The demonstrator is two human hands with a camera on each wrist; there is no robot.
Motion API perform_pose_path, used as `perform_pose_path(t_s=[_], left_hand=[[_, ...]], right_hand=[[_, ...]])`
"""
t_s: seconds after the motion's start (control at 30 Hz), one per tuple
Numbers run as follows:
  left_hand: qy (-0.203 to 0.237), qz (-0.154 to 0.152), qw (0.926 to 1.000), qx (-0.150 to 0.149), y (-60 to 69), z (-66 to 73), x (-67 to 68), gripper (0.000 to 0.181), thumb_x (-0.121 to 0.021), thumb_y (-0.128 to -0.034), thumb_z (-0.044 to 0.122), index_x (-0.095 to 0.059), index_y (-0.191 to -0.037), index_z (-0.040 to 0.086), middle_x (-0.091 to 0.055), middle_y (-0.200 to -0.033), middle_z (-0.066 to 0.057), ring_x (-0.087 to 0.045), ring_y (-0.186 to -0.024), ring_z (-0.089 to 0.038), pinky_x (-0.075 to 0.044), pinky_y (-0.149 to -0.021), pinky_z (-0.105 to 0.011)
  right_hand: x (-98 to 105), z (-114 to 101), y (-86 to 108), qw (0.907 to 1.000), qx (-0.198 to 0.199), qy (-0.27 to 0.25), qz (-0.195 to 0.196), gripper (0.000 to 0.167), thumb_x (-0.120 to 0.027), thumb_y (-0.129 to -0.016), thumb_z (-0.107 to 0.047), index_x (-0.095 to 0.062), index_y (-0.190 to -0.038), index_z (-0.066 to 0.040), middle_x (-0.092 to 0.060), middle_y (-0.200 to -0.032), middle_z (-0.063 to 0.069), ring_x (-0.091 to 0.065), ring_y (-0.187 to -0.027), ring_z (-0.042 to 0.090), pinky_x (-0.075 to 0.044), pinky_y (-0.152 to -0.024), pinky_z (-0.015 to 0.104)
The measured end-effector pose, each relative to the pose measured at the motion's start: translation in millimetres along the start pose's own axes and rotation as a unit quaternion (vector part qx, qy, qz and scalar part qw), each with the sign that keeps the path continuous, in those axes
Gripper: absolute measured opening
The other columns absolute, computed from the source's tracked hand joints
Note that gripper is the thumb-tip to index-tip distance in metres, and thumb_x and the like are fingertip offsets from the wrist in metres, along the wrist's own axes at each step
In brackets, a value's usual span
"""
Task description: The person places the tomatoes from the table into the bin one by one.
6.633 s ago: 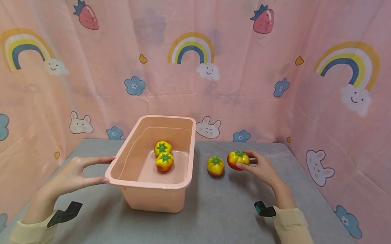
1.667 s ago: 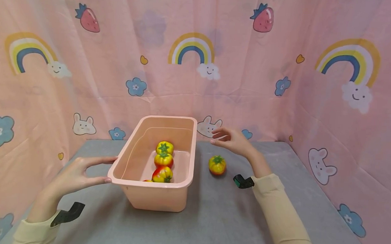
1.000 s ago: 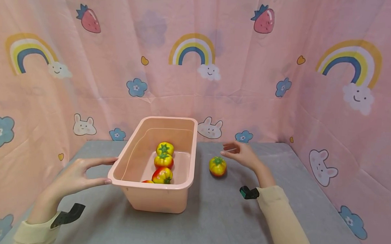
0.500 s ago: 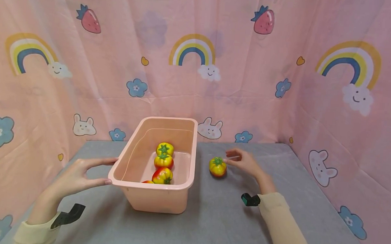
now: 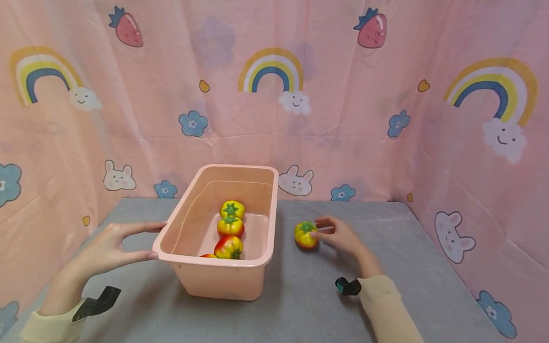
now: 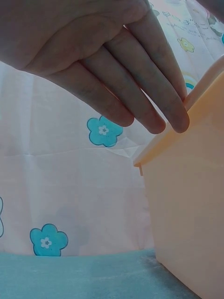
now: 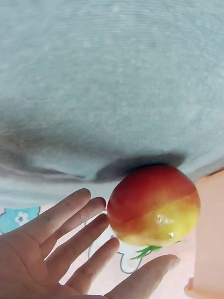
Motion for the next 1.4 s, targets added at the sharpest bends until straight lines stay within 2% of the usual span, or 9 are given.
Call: perform_pose_path(t_s=[0.27,0.97,1.4], left_hand=[[0.008,-0.004,1.0000,0.000,-0.1,0.8,-1.2,0.057,-0.078,-0.0745,0.043,-0.063,-0.125,0.022,-0.065,-0.119,0.013,-0.062,-0.109,-0.009,-0.052,-0.088,-0.040],[0.011,-0.007,0.9999,0.008,0.3,-0.7,-1.4,0.057,-0.078,-0.0747,0.043,-0.063,-0.126,0.022,-0.065,-0.120,0.012,-0.062,-0.111,-0.010,-0.052,-0.089,-0.043],[0.011,-0.009,0.9999,0.008,0.4,-0.5,-1.3,0.057,-0.078,-0.0750,0.043,-0.063,-0.125,0.021,-0.065,-0.120,0.011,-0.062,-0.111,-0.011,-0.051,-0.090,-0.043]], right_hand=[[-9,2,-5.4,0.9996,-0.025,0.014,0.005,0.067,-0.071,-0.080,-0.050,-0.052,-0.131,-0.012,-0.054,-0.132,0.016,-0.055,-0.117,0.036,-0.049,-0.094,0.049],[-15,-5,-3.5,0.9999,0.011,0.013,0.001,0.060,-0.072,-0.081,-0.042,-0.053,-0.130,-0.012,-0.054,-0.131,0.018,-0.056,-0.112,0.038,-0.048,-0.094,0.052],[-13,-3,-3.6,0.9998,0.010,0.015,0.005,0.060,-0.072,-0.082,-0.042,-0.053,-0.130,-0.011,-0.054,-0.130,0.018,-0.055,-0.113,0.037,-0.048,-0.094,0.051]])
Point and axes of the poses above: each hand's wrist, its own y-axis away from the middle knuckle, its own x-axis out of the back of the hand, z = x × y, the point moved 9 cm from there along -y, towards the middle knuckle
